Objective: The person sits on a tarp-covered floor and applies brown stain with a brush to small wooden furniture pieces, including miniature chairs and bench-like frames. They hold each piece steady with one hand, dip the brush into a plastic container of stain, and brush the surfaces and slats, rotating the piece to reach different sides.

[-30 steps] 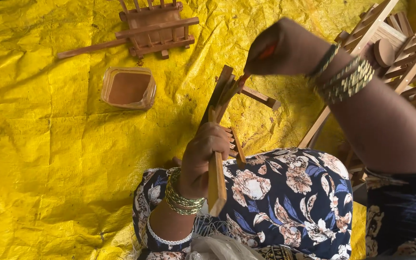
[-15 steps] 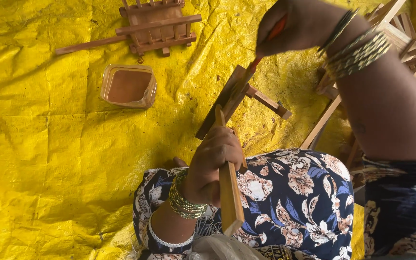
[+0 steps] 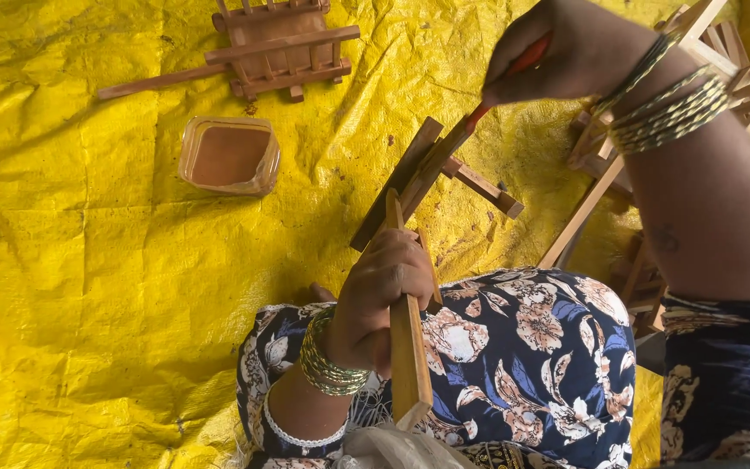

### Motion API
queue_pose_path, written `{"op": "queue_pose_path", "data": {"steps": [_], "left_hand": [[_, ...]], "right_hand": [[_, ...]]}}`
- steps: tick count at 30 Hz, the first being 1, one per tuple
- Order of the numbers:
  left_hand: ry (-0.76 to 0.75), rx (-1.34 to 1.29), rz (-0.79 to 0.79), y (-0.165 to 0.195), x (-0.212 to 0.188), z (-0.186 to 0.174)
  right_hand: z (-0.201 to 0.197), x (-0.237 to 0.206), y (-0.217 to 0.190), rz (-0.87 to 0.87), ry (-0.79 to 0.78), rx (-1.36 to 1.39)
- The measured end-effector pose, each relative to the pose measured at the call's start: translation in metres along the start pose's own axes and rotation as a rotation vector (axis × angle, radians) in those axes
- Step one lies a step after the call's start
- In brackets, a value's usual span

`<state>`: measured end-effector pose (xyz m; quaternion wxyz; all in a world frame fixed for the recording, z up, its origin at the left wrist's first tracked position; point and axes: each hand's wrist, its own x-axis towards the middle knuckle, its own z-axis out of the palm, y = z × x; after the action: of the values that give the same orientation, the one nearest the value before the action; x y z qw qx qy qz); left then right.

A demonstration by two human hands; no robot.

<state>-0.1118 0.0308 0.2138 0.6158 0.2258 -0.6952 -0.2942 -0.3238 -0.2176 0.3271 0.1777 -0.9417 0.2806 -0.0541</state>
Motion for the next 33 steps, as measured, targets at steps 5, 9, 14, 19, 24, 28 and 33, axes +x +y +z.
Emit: {"op": "queue_pose_path", "data": {"steps": [5, 9, 14, 19, 24, 28, 33], "left_hand": [[0.021, -0.015, 0.012, -0.003, -0.001, 0.002], [0.033, -0.014, -0.004, -0.003, -0.002, 0.0], [0.045, -0.01, -0.03, -0.002, -0.003, 0.001], [0.058, -0.019, -0.02, -0.004, 0.0, 0.001], [0.058, -0.039, -0.034, -0.009, -0.003, -0.003], [0.065, -0.057, -0.04, -0.01, -0.007, -0.003], [0.072, -0.051, -0.078, -0.009, -0.007, -0.003]], "right_hand": [[-0.024, -0.01, 0.031, -0.084, 0.12, -0.22], [-0.031, -0.018, 0.02, -0.123, 0.16, -0.204], [-0.002, -0.007, 0.006, 0.006, -0.002, 0.112], [-0.011, -0.002, 0.031, 0.119, 0.126, 0.009], [-0.017, -0.02, 0.027, 0.057, 0.104, 0.088], [0.014, -0.02, -0.002, -0.198, -0.012, 0.243], [0.018, -0.034, -0.025, -0.259, 0.077, 0.012]]}}
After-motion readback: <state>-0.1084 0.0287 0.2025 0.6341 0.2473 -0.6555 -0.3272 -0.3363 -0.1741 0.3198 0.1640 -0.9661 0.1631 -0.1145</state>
